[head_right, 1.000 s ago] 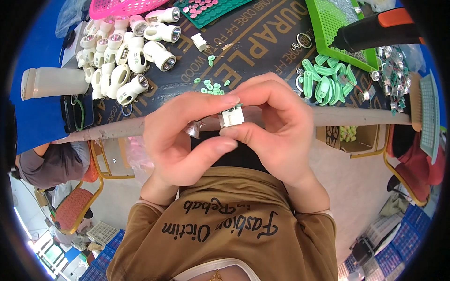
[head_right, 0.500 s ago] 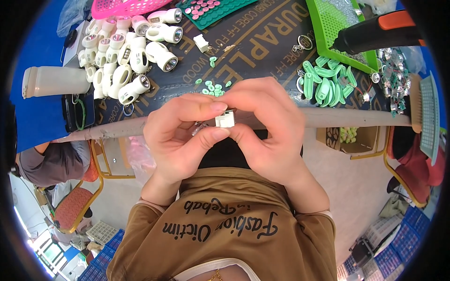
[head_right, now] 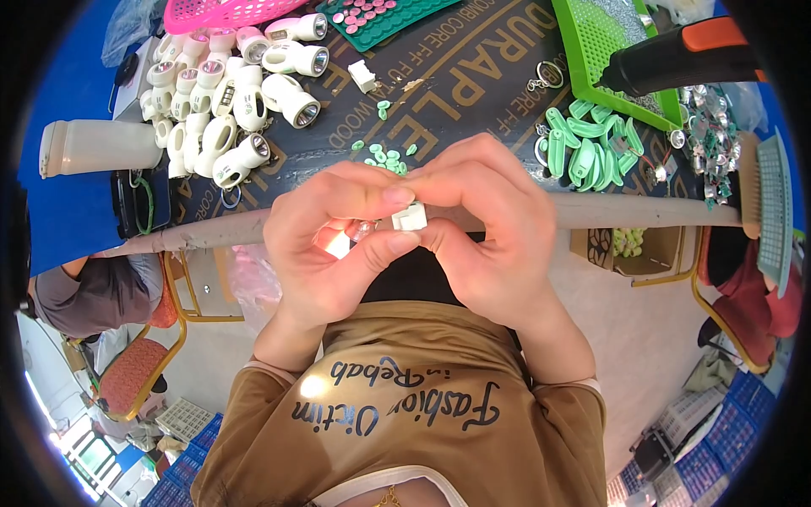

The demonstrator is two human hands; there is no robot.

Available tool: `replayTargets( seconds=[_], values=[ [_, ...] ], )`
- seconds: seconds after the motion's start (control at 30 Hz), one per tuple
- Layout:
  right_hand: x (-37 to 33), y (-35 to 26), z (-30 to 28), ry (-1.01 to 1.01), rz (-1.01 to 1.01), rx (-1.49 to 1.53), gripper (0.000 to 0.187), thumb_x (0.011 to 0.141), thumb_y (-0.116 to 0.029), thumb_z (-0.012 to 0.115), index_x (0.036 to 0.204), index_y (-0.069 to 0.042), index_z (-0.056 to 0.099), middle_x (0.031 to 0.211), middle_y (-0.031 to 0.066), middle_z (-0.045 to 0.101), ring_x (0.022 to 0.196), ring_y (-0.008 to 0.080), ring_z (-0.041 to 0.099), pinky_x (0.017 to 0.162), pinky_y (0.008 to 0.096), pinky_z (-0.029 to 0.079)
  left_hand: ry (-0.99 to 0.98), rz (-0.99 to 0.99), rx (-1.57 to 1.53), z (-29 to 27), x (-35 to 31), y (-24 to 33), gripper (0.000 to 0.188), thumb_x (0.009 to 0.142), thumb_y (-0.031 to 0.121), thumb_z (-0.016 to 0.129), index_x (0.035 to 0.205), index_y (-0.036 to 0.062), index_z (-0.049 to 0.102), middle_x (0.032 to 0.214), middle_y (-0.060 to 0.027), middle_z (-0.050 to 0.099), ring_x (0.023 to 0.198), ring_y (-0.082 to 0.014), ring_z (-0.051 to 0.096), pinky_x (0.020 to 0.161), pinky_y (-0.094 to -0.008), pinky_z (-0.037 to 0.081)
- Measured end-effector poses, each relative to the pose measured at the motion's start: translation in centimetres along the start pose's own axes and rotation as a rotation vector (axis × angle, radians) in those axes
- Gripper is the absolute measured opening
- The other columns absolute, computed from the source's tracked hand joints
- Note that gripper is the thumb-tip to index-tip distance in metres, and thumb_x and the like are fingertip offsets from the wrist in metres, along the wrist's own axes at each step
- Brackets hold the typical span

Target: Assembling electronic LED keychains by inserting circuit boards into casings and attaching rings.

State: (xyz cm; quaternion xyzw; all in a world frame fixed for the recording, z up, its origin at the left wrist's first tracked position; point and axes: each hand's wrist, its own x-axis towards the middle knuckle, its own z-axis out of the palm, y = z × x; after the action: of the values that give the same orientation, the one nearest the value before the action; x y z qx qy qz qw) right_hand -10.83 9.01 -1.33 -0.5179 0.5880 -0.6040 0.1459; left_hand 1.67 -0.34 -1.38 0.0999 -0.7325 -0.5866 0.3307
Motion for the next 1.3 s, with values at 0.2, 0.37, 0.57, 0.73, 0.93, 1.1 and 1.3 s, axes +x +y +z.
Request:
replayTargets(
  seconds=[0.2, 0.37, 0.57, 0.73, 0.93, 1.1, 1.3],
  values=[
    [0.5, 0.1, -0.3, 0.017, -0.008, 0.012, 0.022, 0.057, 0.002, 0.067, 0.078, -0.001, 0.060, 0.075, 0.0078, 0.055, 0.070, 0.0195, 0.054, 0.061, 0.0270, 0.043, -0.092, 0.037, -0.064, -0.3, 0.6, -0.3, 0.039, 0.069, 0.001, 0.069, 0.103, -0.0032, 0.051, 0.096, -0.0166, 0.058, 0.082, -0.0183, 0.058, 0.072, -0.0267, 0.046],
    [0.6, 0.4, -0.9, 0.030, -0.090, -0.118, 0.025, 0.057, 0.001, 0.068, 0.079, -0.001, 0.057, 0.075, 0.0072, 0.055, 0.076, 0.0222, 0.052, 0.069, 0.0304, 0.042, 0.025, -0.306, -0.705, 0.3, 0.8, 1.0, 0.056, 0.084, 0.007, 0.055, 0.127, 0.0052, 0.019, 0.102, -0.0148, 0.057, 0.092, -0.0192, 0.057, 0.078, -0.0295, 0.047],
    [0.3, 0.8, -0.9, 0.096, -0.049, 0.138, 0.026, 0.062, 0.005, 0.067, 0.083, 0.001, 0.054, 0.082, 0.0077, 0.054, 0.077, 0.0176, 0.051, 0.070, 0.0274, 0.042, 0.090, -0.353, -0.483, -0.6, 0.9, 0.0, 0.039, 0.093, 0.024, 0.037, 0.126, 0.0031, 0.032, 0.117, -0.0140, 0.047, 0.094, -0.0175, 0.054, 0.085, -0.0296, 0.043],
    [0.0, 0.4, -1.0, 0.086, 0.140, 0.227, 0.026, 0.064, 0.007, 0.065, 0.087, 0.002, 0.054, 0.089, 0.0069, 0.051, 0.077, 0.0123, 0.050, 0.070, 0.0217, 0.042, -0.032, -0.389, -0.635, -0.2, 0.2, -0.3, 0.052, 0.074, -0.007, 0.061, 0.120, 0.0026, 0.038, 0.111, -0.0076, 0.047, 0.096, -0.0136, 0.051, 0.082, -0.0251, 0.043],
    [0.1, 0.9, -1.6, 0.089, 0.126, 0.190, 0.032, 0.064, 0.004, 0.067, 0.094, 0.003, 0.056, 0.087, 0.0054, 0.051, 0.073, 0.0100, 0.047, 0.066, 0.0201, 0.039, 0.090, -0.201, -0.227, -0.1, 0.2, -0.6, 0.036, 0.073, -0.006, 0.062, 0.106, 0.0018, 0.051, 0.100, -0.0057, 0.048, 0.082, -0.0100, 0.052, 0.072, -0.0208, 0.043],
    [0.0, 1.5, -1.7, 0.085, 0.067, 0.145, 0.032, 0.063, 0.001, 0.068, 0.093, 0.002, 0.058, 0.086, 0.0044, 0.055, 0.074, 0.0115, 0.046, 0.066, 0.0209, 0.037, 0.171, -0.140, -0.080, -0.3, 0.6, 0.4, 0.032, 0.070, -0.004, 0.065, 0.100, 0.0024, 0.058, 0.095, -0.0049, 0.049, 0.077, -0.0089, 0.051, 0.066, -0.0196, 0.041],
    [-0.2, 1.6, -1.6, 0.071, 0.071, 0.165, 0.037, 0.062, 0.001, 0.069, 0.098, 0.002, 0.057, 0.088, 0.0044, 0.055, 0.075, 0.0110, 0.045, 0.066, 0.0206, 0.037, 0.160, -0.022, 0.068, -0.8, 0.5, 0.0, 0.032, 0.063, -0.004, 0.067, 0.094, -0.0013, 0.059, 0.091, -0.0063, 0.051, 0.083, -0.0133, 0.049, 0.074, -0.0228, 0.039]
  ],
)
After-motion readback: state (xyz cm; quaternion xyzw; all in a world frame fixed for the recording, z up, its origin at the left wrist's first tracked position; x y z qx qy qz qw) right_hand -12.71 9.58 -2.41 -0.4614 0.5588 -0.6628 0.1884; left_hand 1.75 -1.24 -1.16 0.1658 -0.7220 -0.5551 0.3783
